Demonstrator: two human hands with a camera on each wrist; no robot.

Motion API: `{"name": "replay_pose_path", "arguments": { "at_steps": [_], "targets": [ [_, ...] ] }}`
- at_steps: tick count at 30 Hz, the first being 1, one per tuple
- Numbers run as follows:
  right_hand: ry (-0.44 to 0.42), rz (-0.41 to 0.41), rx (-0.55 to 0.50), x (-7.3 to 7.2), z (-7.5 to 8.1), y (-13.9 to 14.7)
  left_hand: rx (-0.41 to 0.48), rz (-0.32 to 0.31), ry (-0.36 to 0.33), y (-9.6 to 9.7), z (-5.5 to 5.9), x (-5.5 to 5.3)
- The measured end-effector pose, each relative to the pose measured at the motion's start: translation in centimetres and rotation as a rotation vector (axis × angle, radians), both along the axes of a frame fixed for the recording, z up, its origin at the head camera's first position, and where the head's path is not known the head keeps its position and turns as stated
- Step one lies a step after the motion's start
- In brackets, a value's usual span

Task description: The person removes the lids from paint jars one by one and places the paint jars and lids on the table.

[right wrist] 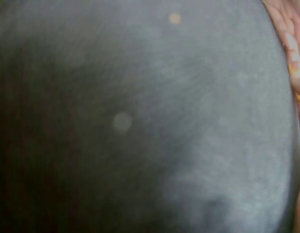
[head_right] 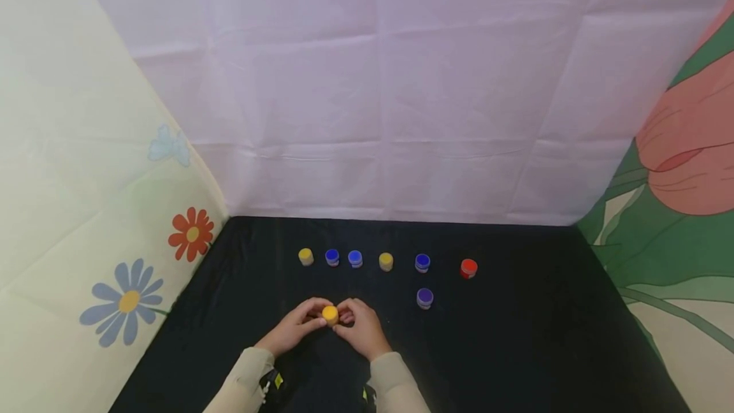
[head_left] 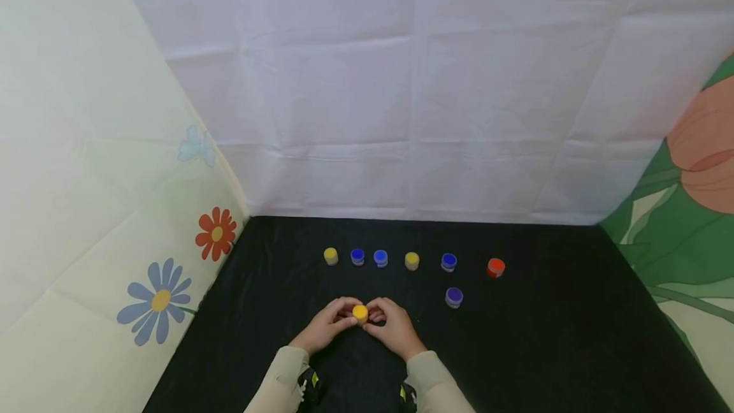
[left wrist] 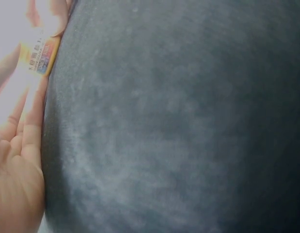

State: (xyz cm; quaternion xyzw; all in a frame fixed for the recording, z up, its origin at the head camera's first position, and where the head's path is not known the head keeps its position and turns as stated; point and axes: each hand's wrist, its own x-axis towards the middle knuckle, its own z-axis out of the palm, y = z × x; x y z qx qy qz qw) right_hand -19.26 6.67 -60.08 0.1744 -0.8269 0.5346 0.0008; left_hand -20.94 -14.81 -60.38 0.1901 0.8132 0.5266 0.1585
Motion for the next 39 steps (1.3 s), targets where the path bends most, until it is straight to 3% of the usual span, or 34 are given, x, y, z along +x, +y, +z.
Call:
{"name": "replay_pose_path", "arguments": {
  "at_steps": [11, 29, 39],
  "targets": [
    [0.008, 0.001, 0.001, -0.05, -0.07, -0.02, 0.014, 0.002, -0.017, -0.17, -0.4, -0.08],
    [0.019, -0.002, 0.007, -0.06, -0.15, -0.09, 0.023, 0.015, -0.02, -0.05, 0.05, 0.13],
    [0.044, -0.008, -0.016, -0.08, -0.19, -0.17, 0.009, -0.005, 0.015, 0.0, -0.02, 0.05]
  ]
}}
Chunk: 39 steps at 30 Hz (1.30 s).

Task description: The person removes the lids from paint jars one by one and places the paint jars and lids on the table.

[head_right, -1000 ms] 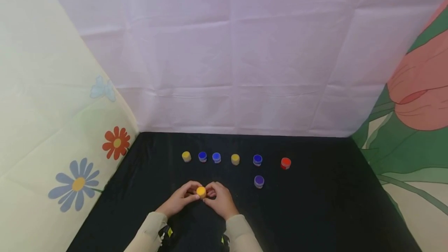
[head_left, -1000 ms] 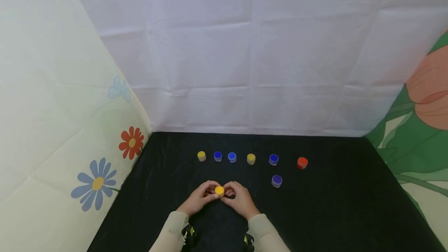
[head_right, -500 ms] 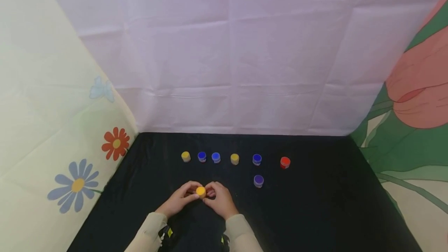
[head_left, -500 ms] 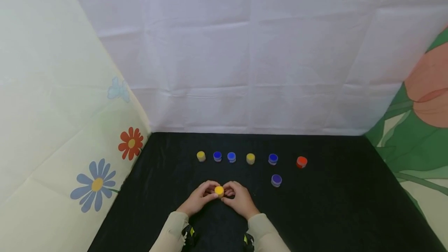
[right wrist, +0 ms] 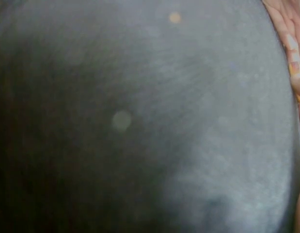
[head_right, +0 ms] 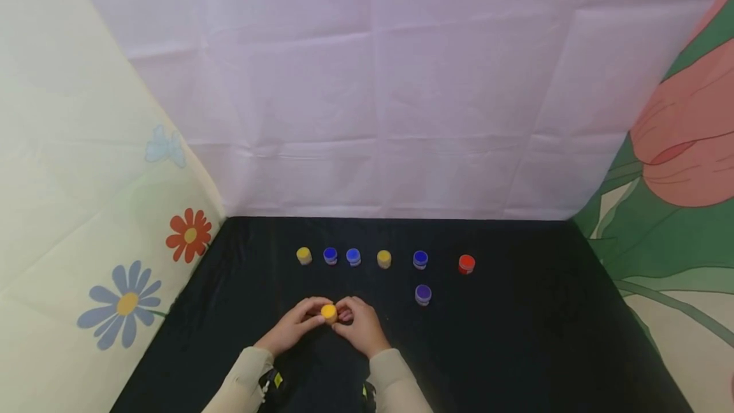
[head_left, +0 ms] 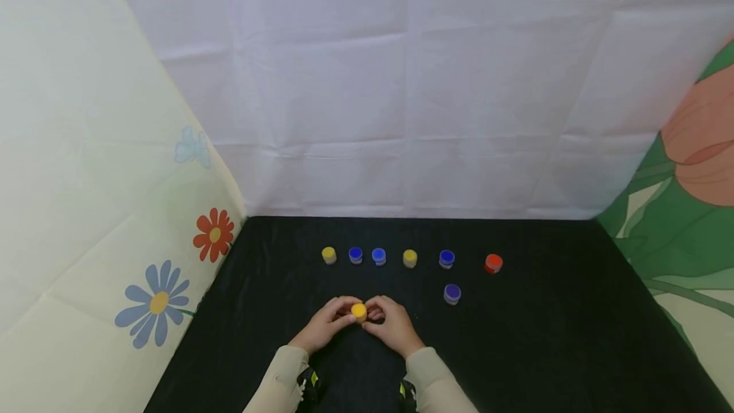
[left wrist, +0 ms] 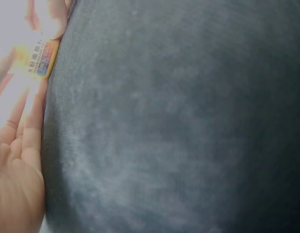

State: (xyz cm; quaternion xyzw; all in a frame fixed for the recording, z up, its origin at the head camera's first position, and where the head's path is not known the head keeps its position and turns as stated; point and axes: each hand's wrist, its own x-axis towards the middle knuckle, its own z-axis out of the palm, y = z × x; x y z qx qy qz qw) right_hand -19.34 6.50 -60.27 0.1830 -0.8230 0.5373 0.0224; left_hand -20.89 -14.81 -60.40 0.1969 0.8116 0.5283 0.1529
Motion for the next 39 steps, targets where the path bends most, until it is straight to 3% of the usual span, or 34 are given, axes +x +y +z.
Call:
{"name": "replay_pose_path", "arguments": {
  "at_steps": [5, 12, 20, 24, 29, 33, 39],
  "targets": [
    [0.006, -0.003, -0.004, 0.0, -0.1, 0.0, 0.015, -0.001, 0.004, 0.1, 0.1, 0.1],
    [0.005, -0.003, 0.006, 0.0, 0.0, -0.2, 0.034, 0.028, -0.043, 0.1, 0.4, 0.2],
    [0.007, -0.002, 0.004, -0.1, 0.0, -0.2, 0.041, 0.038, -0.034, 0.0, 0.3, 0.4],
    [-0.004, -0.017, 0.004, -0.1, 0.0, 0.0, 0.029, 0.061, 0.025, 0.3, 0.7, 0.4],
    [-0.012, -0.034, 0.007, -0.1, 0.2, 0.1, -0.047, 0.102, 0.132, 0.9, 2.0, 0.2],
    [-0.023, -0.051, 0.021, -0.1, 0.3, 0.0, -0.124, 0.075, 0.209, 1.1, 3.1, -0.1],
    [-0.032, -0.066, 0.029, 0.0, 0.1, -0.5, -0.218, 0.017, 0.25, 1.5, 4.3, -0.5]
  ]
}}
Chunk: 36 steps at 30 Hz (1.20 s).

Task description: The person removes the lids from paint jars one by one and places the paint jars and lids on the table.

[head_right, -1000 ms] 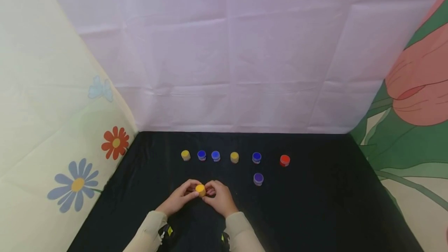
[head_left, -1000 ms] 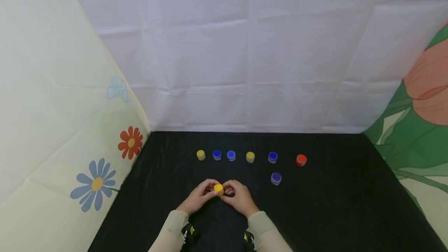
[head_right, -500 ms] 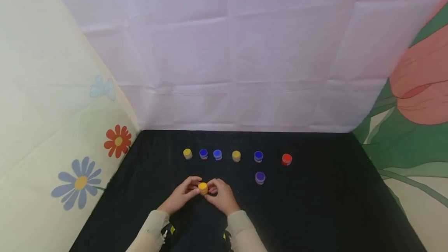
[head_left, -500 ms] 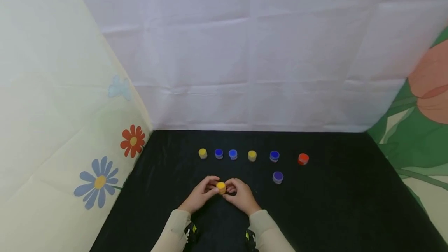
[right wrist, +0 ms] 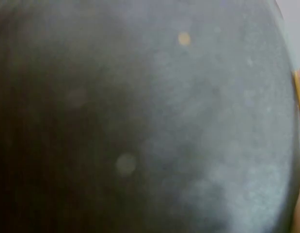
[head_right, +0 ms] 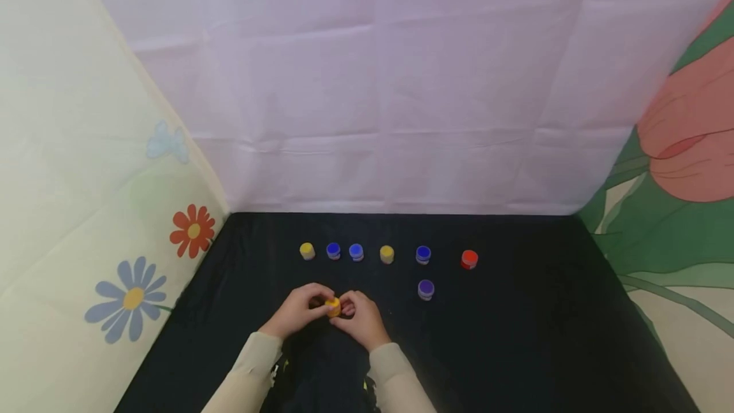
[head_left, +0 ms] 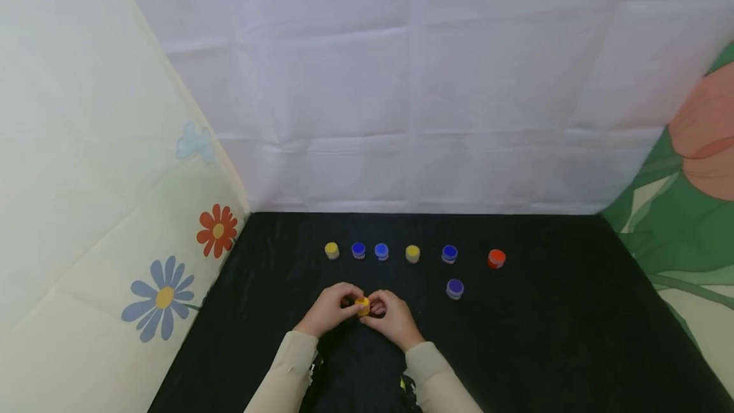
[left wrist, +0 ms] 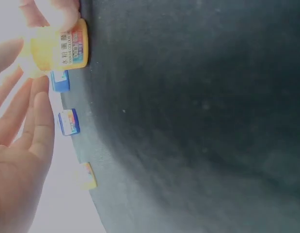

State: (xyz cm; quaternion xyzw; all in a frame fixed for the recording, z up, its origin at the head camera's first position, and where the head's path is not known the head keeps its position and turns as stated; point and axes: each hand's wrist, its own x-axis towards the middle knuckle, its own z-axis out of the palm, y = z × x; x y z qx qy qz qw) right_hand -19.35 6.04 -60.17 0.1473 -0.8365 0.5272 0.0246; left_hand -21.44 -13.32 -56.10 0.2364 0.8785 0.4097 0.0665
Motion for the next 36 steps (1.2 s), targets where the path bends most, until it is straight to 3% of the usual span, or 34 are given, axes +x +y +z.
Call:
{"name": "replay_pose_path", "arguments": {
  "at_steps": [4, 9, 17, 25, 32, 33, 36],
  "targets": [
    [0.004, -0.01, 0.007, 0.1, -0.1, -0.3, -0.028, -0.016, 0.001, 0.1, 0.2, -0.1],
    [0.003, -0.017, 0.017, 0.1, 0.0, -0.4, 0.02, 0.012, -0.004, 0.1, 0.0, 0.0],
    [-0.017, -0.025, 0.031, 0.2, 0.2, -0.4, 0.22, 0.202, -0.055, 0.1, -0.4, 0.9],
    [0.018, -0.074, 0.058, 0.5, -0.2, -0.8, 0.39, 0.374, -0.162, -0.2, -1.4, 2.2],
    [0.057, -0.092, 0.083, 0.1, 0.5, -1.4, 0.449, 0.375, -0.156, 0.7, 1.5, 4.3],
    [0.072, -0.099, 0.09, -0.2, 0.7, -1.4, 0.45, 0.383, -0.155, 0.8, 1.4, 4.4],
    [0.1, -0.131, 0.109, -0.9, 0.9, -1.5, 0.487, 0.4, -0.178, 0.9, -0.3, 4.3]
  ]
}}
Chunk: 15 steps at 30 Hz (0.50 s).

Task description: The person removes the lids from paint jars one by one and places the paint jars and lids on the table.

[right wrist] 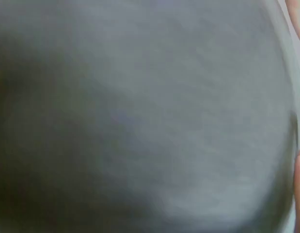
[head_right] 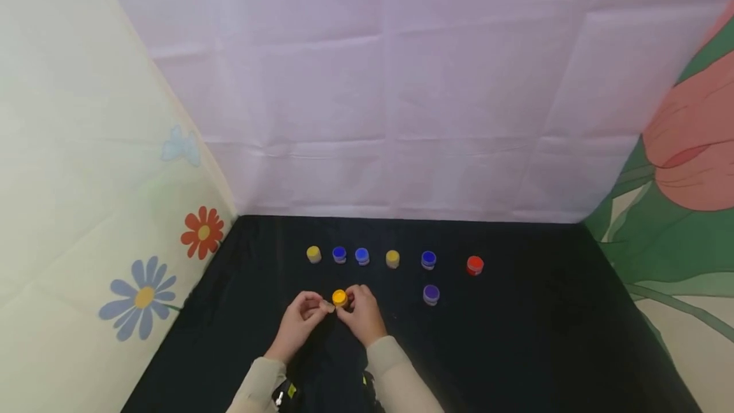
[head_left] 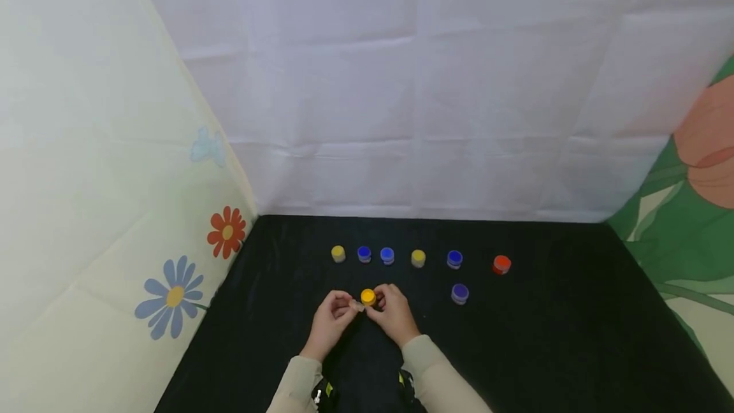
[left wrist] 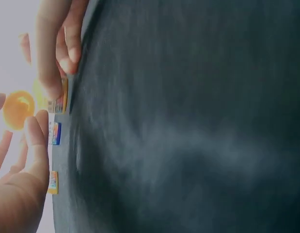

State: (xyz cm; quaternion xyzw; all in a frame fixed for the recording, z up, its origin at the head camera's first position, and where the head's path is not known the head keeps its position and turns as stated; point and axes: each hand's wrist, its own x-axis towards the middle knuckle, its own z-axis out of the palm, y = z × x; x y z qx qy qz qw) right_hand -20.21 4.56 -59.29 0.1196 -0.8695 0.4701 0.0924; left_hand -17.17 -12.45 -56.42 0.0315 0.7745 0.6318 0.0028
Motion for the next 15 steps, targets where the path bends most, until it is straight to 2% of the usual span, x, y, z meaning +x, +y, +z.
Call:
{"name": "replay_pose_path", "arguments": {
  "at_steps": [3, 4, 10, 15],
  "targets": [
    [-0.005, -0.036, 0.0, -0.8, 0.0, 0.2, -0.007, 0.002, -0.012, -0.1, -2.2, -0.3],
    [-0.01, -0.042, -0.001, -1.1, 0.1, 0.2, -0.029, -0.006, -0.003, -0.2, -2.5, -0.3],
    [-0.073, -0.079, -0.009, -2.5, 0.4, 0.1, -0.275, -0.045, 0.08, 0.0, -2.7, -0.1],
    [-0.134, -0.077, 0.008, -3.0, 0.8, -0.7, -0.368, -0.09, 0.065, -0.1, -3.1, -0.6]
  ]
}}
